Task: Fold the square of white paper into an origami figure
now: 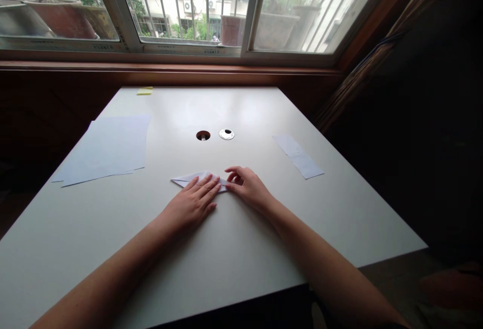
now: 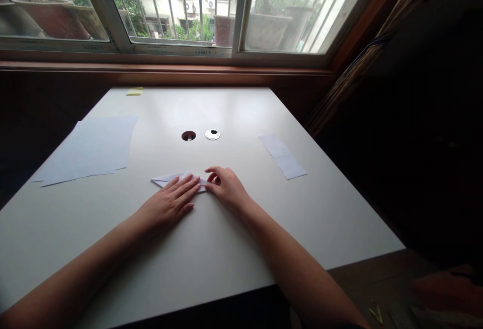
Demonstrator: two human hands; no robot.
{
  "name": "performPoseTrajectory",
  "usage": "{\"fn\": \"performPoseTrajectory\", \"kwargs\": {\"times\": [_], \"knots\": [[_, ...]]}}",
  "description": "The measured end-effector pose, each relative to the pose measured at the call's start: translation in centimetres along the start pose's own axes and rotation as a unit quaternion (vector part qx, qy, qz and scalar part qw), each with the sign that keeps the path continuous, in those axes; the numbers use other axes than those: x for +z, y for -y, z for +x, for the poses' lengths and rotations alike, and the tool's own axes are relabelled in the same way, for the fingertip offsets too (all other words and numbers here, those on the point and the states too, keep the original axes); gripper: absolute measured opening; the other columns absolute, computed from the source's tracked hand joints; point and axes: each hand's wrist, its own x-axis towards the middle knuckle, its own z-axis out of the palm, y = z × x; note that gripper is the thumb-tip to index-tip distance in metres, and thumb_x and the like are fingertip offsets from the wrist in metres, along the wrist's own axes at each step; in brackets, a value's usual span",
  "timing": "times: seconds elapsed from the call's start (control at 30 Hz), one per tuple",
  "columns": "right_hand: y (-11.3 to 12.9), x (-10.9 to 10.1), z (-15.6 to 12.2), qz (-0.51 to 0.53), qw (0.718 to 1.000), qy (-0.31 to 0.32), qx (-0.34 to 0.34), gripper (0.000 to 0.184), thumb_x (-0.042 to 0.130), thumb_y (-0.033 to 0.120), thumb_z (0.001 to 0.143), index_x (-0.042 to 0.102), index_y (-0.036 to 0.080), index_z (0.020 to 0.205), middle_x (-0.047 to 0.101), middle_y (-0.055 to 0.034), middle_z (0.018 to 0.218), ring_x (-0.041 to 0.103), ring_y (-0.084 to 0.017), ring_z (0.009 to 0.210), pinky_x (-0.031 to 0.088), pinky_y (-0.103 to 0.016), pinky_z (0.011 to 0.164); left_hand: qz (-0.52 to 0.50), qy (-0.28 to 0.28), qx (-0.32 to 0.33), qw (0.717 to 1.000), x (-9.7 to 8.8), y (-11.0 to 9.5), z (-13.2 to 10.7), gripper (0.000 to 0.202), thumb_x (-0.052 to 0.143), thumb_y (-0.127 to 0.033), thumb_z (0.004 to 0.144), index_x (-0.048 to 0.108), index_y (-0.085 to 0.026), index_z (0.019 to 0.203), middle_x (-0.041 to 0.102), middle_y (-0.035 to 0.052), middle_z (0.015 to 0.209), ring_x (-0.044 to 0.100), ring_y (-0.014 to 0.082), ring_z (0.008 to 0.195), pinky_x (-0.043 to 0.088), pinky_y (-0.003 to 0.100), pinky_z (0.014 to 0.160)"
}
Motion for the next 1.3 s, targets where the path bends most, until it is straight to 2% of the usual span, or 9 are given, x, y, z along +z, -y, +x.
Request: {"fn": "performPoseTrajectory", "kwargs": {"times": [0.13, 0.3, 0.47, 0.77, 0.87, 1.0, 1.13, 1.3], "knots": [[-0.4, -0.7, 0.0, 0.007, 0.999, 0.022, -0.024, 0.027, 0.070, 0.026, 0.085, 0.067, 0.024, 0.111, 0.068, -0.0035, 0.099, 0.060, -0.018, 0.093, 0.047, -0.033, 0.087, -0.015, 0.013, 0.001, 1.000, -0.1, 0.5, -0.5, 0.058, 0.033, -0.047, 0.104, 0.026, -0.021, 0.156, 0.031, 0.0089, 0.159, 0.024, 0.0276, 0.150, 0.020, 0.049, 0.122], [-1.1, -2.5, 0.0, 0.063, 0.994, 0.093, -0.013, 0.019, 0.066, 0.026, 0.087, 0.069, 0.023, 0.105, 0.067, -0.0039, 0.101, 0.063, -0.016, 0.087, 0.049, -0.030, 0.082, -0.013, 0.042, 0.013, 0.999, -0.3, 0.6, -0.6, 0.061, 0.032, -0.053, 0.103, 0.023, -0.025, 0.156, 0.025, 0.0075, 0.161, 0.021, 0.0282, 0.150, 0.017, 0.049, 0.123], [-1.7, -3.3, 0.1, 0.048, 0.997, 0.065, -0.005, 0.017, 0.061, 0.027, 0.089, 0.072, 0.022, 0.101, 0.070, -0.0038, 0.100, 0.063, -0.017, 0.089, 0.048, -0.030, 0.080, -0.017, 0.052, 0.017, 0.998, -0.2, 0.7, -0.7, 0.059, 0.032, -0.053, 0.103, 0.024, -0.029, 0.156, 0.021, 0.0053, 0.163, 0.017, 0.0278, 0.151, 0.013, 0.049, 0.123], [-1.4, -2.8, 0.0, -0.020, 0.995, 0.065, -0.069, 0.015, 0.063, 0.033, 0.092, 0.074, 0.024, 0.095, 0.066, -0.0035, 0.092, 0.062, -0.016, 0.085, 0.048, -0.029, 0.080, -0.022, 0.036, 0.022, 0.999, -0.4, 0.7, -0.7, 0.058, 0.035, -0.052, 0.103, 0.026, -0.028, 0.155, 0.026, 0.0059, 0.161, 0.021, 0.0271, 0.151, 0.015, 0.048, 0.123], [-1.2, -2.0, -0.1, -0.035, 0.993, 0.062, -0.099, 0.014, 0.064, 0.034, 0.092, 0.074, 0.024, 0.094, 0.065, -0.0042, 0.093, 0.060, -0.017, 0.085, 0.049, -0.032, 0.082, -0.027, 0.035, 0.023, 0.999, -0.5, 0.7, -0.6, 0.058, 0.036, -0.050, 0.103, 0.024, -0.029, 0.156, 0.027, 0.0051, 0.161, 0.020, 0.0271, 0.151, 0.017, 0.049, 0.123], [-0.7, -0.6, -0.3, -0.085, 0.987, 0.028, -0.130, 0.011, 0.066, 0.034, 0.091, 0.072, 0.024, 0.092, 0.063, -0.0058, 0.095, 0.056, -0.020, 0.092, 0.048, -0.035, 0.086, -0.034, 0.048, 0.023, 0.998, -0.6, 0.8, -0.5, 0.058, 0.036, -0.045, 0.104, 0.018, -0.029, 0.157, 0.026, 0.0043, 0.161, 0.019, 0.0271, 0.151, 0.017, 0.050, 0.123], [-0.1, 0.4, -0.4, -0.109, 0.989, 0.006, -0.099, 0.013, 0.067, 0.035, 0.090, 0.066, 0.022, 0.092, 0.062, -0.0053, 0.093, 0.054, -0.020, 0.091, 0.046, -0.035, 0.085, -0.046, 0.047, 0.028, 0.997, -0.6, 1.0, -0.5, 0.055, 0.035, -0.040, 0.105, 0.019, -0.029, 0.157, 0.027, 0.0044, 0.161, 0.021, 0.0263, 0.150, 0.018, 0.051, 0.122], [0.1, -0.1, -0.4, -0.058, 0.998, 0.028, -0.013, 0.015, 0.070, 0.026, 0.085, 0.060, 0.022, 0.096, 0.062, -0.0023, 0.091, 0.056, -0.019, 0.089, 0.046, -0.032, 0.079, -0.055, 0.048, 0.040, 0.997, -0.7, 1.3, -0.6, 0.051, 0.035, -0.035, 0.105, 0.026, -0.025, 0.155, 0.032, 0.0047, 0.159, 0.024, 0.0264, 0.150, 0.019, 0.052, 0.122]]}}
